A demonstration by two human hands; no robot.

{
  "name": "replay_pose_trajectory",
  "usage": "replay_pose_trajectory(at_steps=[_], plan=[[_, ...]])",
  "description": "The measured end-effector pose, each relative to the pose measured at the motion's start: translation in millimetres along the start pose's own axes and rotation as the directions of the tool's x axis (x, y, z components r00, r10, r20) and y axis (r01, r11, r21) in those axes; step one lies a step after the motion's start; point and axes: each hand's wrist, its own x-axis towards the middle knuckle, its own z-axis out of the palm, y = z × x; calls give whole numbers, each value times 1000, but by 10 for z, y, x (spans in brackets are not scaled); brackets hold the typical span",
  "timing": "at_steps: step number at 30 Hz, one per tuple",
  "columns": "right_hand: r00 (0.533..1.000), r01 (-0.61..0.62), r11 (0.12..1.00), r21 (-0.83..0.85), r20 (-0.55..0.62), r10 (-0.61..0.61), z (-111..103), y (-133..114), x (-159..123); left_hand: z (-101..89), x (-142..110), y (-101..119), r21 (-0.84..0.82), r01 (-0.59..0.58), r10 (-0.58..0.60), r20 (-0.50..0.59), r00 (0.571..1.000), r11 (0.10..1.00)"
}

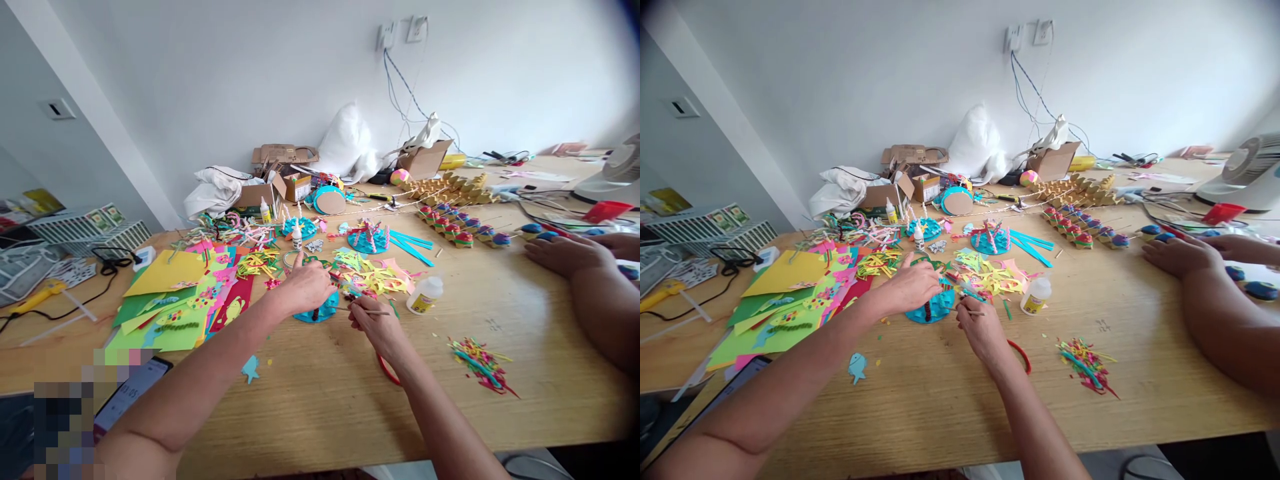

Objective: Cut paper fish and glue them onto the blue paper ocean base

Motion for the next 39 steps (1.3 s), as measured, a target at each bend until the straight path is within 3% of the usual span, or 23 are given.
replay_pose_trajectory(at_steps=[14,21,23,27,28,30,33,35,39], plan=[[998,-53,996,-74,12,54,-40,-210,156,42,-28,-49,24,-77,79,-82,994,997],[996,-88,996,13,13,88,-55,-110,230,-185,-118,-64,-115,-18,-7,-210,978,993],[994,-105,994,41,16,105,-67,-86,250,-269,-200,-50,-172,2,-54,-300,953,985],[989,-146,984,106,28,144,-96,-95,263,-334,-490,39,-346,-64,-141,-536,833,936],[988,-156,981,116,30,153,-102,-106,263,-309,-577,74,-375,-93,-152,-574,804,922],[986,-169,978,124,36,166,-112,-124,267,-190,-740,148,-417,-142,-142,-579,803,898],[985,-171,975,140,41,167,-124,-129,284,129,-917,239,-450,-120,-135,-493,859,885],[986,-163,975,151,43,158,-131,-123,300,372,-981,269,-459,-43,-162,-397,903,887],[987,-152,983,104,64,146,-150,-114,338,706,-1003,273,-429,70,-193,-249,949,900]])
